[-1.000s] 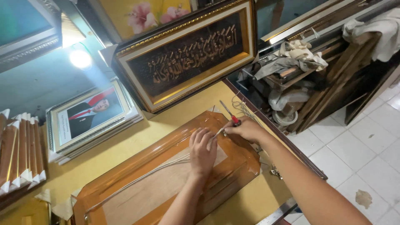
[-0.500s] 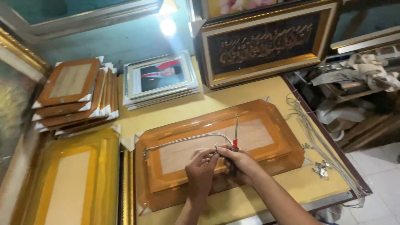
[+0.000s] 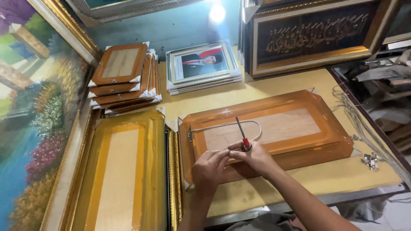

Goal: The person is finishing the framing of a piece of calligraphy art by securing the backboard with a screwdriver and then attaching a metal hanging wire to the back of the frame.

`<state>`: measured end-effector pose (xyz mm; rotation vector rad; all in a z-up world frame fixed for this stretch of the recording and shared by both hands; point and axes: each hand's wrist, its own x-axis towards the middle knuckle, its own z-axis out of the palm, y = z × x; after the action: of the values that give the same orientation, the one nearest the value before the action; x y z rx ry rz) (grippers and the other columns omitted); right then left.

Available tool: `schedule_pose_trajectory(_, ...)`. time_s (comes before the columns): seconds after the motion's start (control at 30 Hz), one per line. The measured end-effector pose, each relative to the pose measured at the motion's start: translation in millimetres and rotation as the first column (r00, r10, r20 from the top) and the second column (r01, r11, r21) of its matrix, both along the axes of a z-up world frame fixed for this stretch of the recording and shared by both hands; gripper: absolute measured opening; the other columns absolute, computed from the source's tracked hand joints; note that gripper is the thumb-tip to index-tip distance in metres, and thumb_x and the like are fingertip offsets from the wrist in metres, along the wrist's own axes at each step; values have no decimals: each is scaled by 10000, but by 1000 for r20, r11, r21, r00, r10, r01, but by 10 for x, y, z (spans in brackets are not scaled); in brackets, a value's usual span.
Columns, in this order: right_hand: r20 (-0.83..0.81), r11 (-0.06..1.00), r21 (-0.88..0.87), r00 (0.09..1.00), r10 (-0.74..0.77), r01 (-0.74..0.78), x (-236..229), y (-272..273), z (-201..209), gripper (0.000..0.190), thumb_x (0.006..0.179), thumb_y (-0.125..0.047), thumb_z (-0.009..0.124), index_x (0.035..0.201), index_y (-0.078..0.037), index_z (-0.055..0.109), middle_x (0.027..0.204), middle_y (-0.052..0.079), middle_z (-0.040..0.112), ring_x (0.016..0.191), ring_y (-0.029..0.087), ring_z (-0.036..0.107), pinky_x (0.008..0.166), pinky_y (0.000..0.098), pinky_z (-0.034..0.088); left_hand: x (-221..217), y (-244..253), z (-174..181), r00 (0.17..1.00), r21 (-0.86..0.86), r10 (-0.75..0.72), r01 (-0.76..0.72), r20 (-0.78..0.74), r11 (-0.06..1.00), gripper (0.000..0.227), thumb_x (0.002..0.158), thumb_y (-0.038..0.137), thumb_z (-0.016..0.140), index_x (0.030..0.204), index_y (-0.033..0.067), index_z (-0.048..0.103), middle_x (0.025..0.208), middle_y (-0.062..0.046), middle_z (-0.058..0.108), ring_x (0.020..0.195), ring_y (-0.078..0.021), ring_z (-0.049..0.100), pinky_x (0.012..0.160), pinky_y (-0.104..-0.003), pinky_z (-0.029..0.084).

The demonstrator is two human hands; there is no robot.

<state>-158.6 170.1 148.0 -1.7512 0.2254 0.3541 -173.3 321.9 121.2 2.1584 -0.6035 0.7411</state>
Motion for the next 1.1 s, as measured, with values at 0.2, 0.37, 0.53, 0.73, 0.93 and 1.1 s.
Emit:
schedule_pose_trajectory(0.2,-105,944,297,987,-118,144,-29,-13,-402,184,659,-42,675,833,-29,616,690,112,615,559,152,521,451,225,356,2,91,-2,978,-14,-74,73,-194,997,117,704,229,720,797,158,712,792,33,684,697,-106,645,593,-235,492)
schedule_pose_trajectory(0.37,-86,926,339,986,-145,165,-219,-10,-354,79,678,-56,605,712,-99,549,641,52,484,504,133,426,404,228,268,-37,38,2,947,-10,-177,181,-267,983,77,740,175,674,807,136,679,812,10,666,765,-154,585,640,-282,468)
schedule_pose_trajectory(0.53,-215,915,277,947,-236,292,-351,-90,-258,81,684,-115,557,683,-146,483,514,42,383,338,132,344,244,247,168,-67,-141,-7,898,-34,-302,308,-319,951,78,785,103,590,860,103,612,889,-27,643,842,-220,537,701,-324,449)
schedule_pose_trajectory(0.73,-309,677,592,899,-311,437,-428,-472,-453,186,746,21,531,637,-91,429,515,38,310,420,121,300,324,231,264,-15,-504,-43,780,14,-245,309,-575,951,125,851,243,488,896,185,588,728,6,671,668,-184,641,569,-300,432)
schedule_pose_trajectory(0.93,-188,813,240,848,-496,530,-511,-1133,-333,100,695,-100,604,685,-116,507,524,47,408,327,140,374,252,254,159,175,-924,-34,678,135,-74,250,-731,959,153,795,298,483,820,252,627,551,29,637,506,-156,578,574,-272,423)
schedule_pose_trajectory(1.1,-202,729,-59,707,-678,682,-564,-1887,-196,94,743,-144,590,801,-106,654,455,18,361,359,123,363,316,240,169,337,-1290,-191,781,-70,-222,224,-583,972,148,714,98,547,781,160,663,689,46,657,570,-100,564,582,-241,490)
